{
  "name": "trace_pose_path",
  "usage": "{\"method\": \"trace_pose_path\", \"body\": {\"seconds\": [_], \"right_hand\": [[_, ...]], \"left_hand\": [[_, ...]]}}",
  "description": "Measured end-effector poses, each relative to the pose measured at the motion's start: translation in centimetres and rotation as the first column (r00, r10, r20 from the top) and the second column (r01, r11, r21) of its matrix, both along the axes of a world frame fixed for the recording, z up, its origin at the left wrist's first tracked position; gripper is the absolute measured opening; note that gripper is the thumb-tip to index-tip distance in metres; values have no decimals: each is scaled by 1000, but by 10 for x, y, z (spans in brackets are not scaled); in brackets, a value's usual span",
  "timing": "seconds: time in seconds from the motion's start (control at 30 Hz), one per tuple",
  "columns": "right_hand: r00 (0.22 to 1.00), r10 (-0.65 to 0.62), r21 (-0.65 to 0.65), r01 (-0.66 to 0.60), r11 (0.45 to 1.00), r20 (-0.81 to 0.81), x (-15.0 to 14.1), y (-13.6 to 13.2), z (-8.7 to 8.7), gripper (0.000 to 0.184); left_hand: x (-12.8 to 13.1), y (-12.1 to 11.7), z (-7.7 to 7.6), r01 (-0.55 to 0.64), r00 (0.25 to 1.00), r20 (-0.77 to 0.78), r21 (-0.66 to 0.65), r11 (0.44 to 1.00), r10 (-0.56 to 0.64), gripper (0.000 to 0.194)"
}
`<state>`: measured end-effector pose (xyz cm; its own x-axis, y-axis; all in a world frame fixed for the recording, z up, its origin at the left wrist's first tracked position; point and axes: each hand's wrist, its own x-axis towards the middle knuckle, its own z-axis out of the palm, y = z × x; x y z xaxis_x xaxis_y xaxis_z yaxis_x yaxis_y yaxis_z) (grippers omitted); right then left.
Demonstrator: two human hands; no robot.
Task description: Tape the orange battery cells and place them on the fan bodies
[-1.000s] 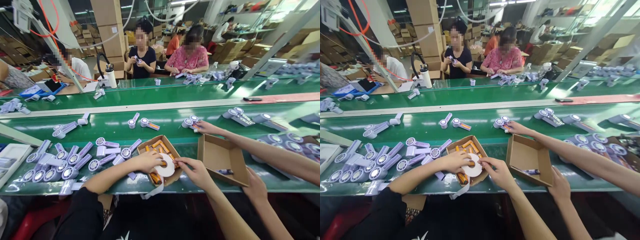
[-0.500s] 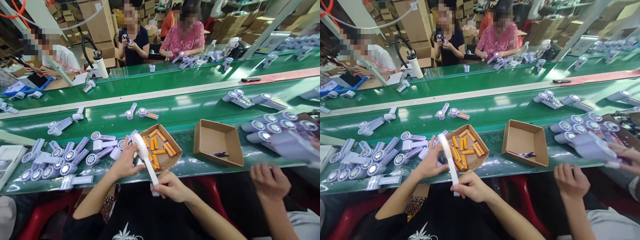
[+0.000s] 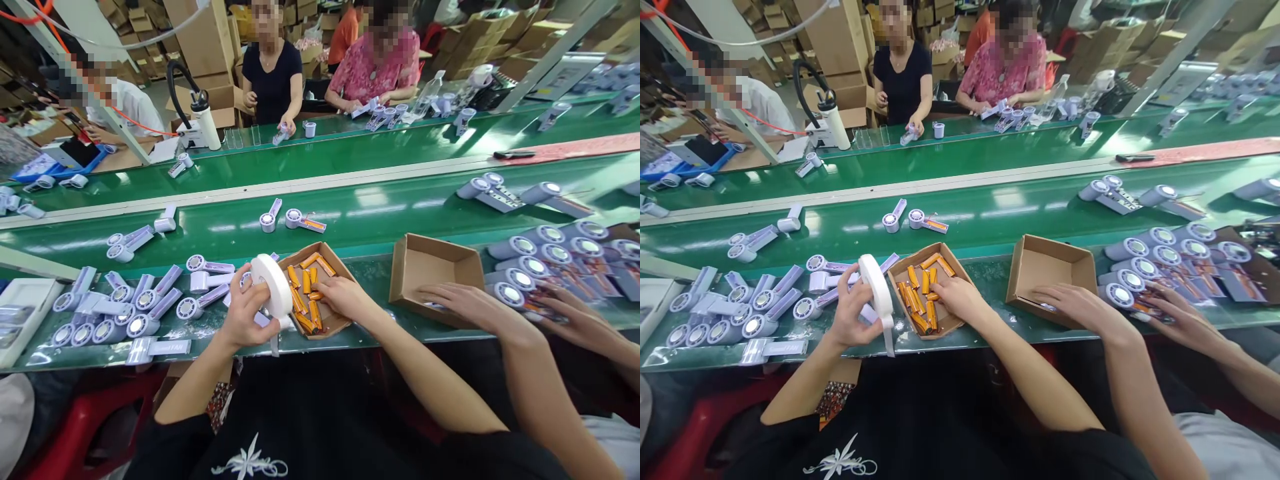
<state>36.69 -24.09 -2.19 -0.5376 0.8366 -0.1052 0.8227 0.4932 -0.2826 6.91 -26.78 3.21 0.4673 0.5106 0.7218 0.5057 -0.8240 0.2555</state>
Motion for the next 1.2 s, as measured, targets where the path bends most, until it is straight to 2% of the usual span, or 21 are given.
{"method": "trace_pose_path", "body": {"seconds": [0.07, 0.13, 0.2, 0.27, 0.33, 0.4, 0.47, 0.53, 0.6, 0.63, 0.7, 0.73, 0.8, 0.9, 0.97, 1.1, 1.2], "right_hand": [[977, -39, 38, 48, 998, -208, 8, -4, 4, 33], [899, -61, 108, 119, 987, -434, 17, -11, 12, 33], [814, -11, 222, 171, 960, -581, 24, -20, 23, 30], [780, 125, 383, 154, 911, -613, 28, -27, 34, 33], [780, 267, 528, 94, 844, -565, 31, -33, 42, 42], [771, 347, 594, 50, 803, -534, 31, -39, 47, 51], [745, 316, 549, 81, 832, -588, 29, -47, 49, 55], [666, 192, 396, 169, 902, -721, 23, -56, 51, 59], [506, 57, 176, 191, 966, -861, 16, -64, 53, 63], [409, 14, 85, 154, 984, -913, 12, -67, 54, 63], [266, -24, -11, 52, 999, -964, 6, -68, 58, 56], [245, -10, -4, 25, 1000, -969, 4, -68, 60, 50], [284, 94, 107, 31, 994, -954, 1, -65, 63, 41], [362, 276, 319, 62, 946, -890, -1, -63, 61, 50], [373, 265, 327, 113, 938, -889, -2, -66, 56, 58], [429, 125, 229, 200, 953, -895, -6, -74, 47, 58], [460, 158, 285, 220, 933, -874, -11, -76, 49, 63]], "left_hand": [[2, 0, -6, 65, 998, -18, 40, 997, -64, 47], [0, -1, -9, 129, 991, -33, 31, 991, -128, 50], [-3, -1, -9, 190, 980, -52, -29, 981, -191, 56], [-4, 0, -7, 248, 964, -71, -103, 963, -256, 59], [-5, 0, -5, 286, 951, -76, -150, 946, -300, 60], [-4, 1, -2, 312, 944, -58, -168, 935, -325, 57], [-4, 0, -1, 330, 939, -28, -192, 924, -341, 52], [-3, -1, 0, 358, 931, 24, -237, 903, -363, 47], [-3, -2, 1, 410, 912, 108, -300, 862, -396, 46], [-3, -2, 0, 438, 899, 156, -339, 833, -410, 47], [-5, -2, -2, 477, 879, 250, -428, 767, -407, 48], [-5, -3, -4, 486, 873, 296, -471, 736, -388, 48], [-7, -3, -7, 493, 865, 381, -529, 690, -327, 49], [-7, -5, -9, 513, 845, 459, -553, 656, -274, 52], [-6, -7, -9, 519, 836, 486, -551, 653, -254, 56], [-1, -10, -8, 544, 804, 553, -540, 642, -217, 76], [0, -11, -13, 591, 760, 614, -515, 621, -214, 79]]}}
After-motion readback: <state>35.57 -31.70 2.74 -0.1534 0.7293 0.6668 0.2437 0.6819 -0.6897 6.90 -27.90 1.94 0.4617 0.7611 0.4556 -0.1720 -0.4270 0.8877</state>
